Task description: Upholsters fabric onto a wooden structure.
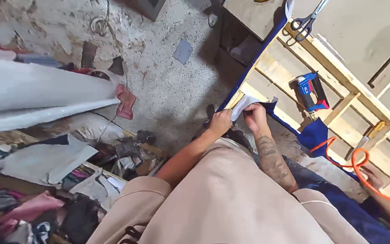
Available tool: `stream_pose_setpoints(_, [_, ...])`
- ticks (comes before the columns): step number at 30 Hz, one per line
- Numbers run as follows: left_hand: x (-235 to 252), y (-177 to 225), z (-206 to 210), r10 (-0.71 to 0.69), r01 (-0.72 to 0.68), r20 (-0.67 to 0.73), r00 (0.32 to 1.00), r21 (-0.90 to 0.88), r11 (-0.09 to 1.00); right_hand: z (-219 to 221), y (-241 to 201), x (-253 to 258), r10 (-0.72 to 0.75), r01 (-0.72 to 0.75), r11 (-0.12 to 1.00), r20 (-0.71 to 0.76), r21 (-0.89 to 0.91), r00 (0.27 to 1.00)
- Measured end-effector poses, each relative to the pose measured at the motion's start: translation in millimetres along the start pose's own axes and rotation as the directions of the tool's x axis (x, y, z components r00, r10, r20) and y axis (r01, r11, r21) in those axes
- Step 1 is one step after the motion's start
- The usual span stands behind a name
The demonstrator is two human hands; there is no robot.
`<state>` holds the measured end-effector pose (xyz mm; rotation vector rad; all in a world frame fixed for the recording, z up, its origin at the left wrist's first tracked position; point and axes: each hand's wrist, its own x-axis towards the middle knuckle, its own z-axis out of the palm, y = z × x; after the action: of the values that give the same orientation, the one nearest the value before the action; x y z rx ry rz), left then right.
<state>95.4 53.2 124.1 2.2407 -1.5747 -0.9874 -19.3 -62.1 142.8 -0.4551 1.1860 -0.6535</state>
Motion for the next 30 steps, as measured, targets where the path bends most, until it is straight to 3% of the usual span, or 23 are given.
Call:
stream_pose_setpoints(9, [19, 23, -41, -0.196, 0.147, 0.29, 0.937, 0.182, 0.972, -6, -5, -9, 0.032, -0.033, 0.999, 0.025, 0.004, 0.999])
stream_pose_setpoints(11, [27, 18, -42, -0.203, 0.171, 0.298, 0.933, 0.129, 0.977, -9, -9, -13, 0.024, -0.022, 0.999, 0.043, -0.03, 0.999])
stream_pose_setpoints(15, [17, -9, -35, -0.209, 0.241, 0.255, 0.944, -0.1, 0.965, -29, -22, -18, -0.014, 0.09, 0.937, 0.22, -0.337, 0.975])
stream_pose_setpoints(17, [18, -13, -33, -0.189, 0.223, 0.212, 0.959, -0.154, 0.963, -49, -49, 0, -0.068, 0.236, 0.74, 0.279, -0.63, 0.958])
stream_pose_setpoints(19, [19, -11, -31, -0.196, 0.223, 0.178, 0.964, -0.144, 0.964, -76, -89, 7, -0.204, 0.326, 0.417, 0.262, -0.849, 0.943])
stream_pose_setpoints(21, [18, -9, -31, -0.198, 0.217, 0.138, 0.97, -0.132, 0.967, -106, -122, 14, -0.425, 0.232, 0.129, 0.157, -0.964, 0.891])
stream_pose_setpoints(22, [17, -8, -31, -0.2, 0.215, 0.12, 0.972, -0.121, 0.969, -123, -134, 25, -0.496, 0.154, 0.038, 0.115, -0.987, 0.861])
stream_pose_setpoints(24, [15, -5, -31, -0.217, 0.225, 0.095, 0.972, -0.084, 0.971, -154, -146, 50, -0.515, 0.059, -0.047, 0.075, -0.997, 0.854])
stream_pose_setpoints(30, [16, 3, -28, -0.246, 0.246, -0.005, 0.969, 0.058, 0.968, -180, -159, 99, -0.351, 0.029, -0.015, 0.033, -0.999, 0.936])
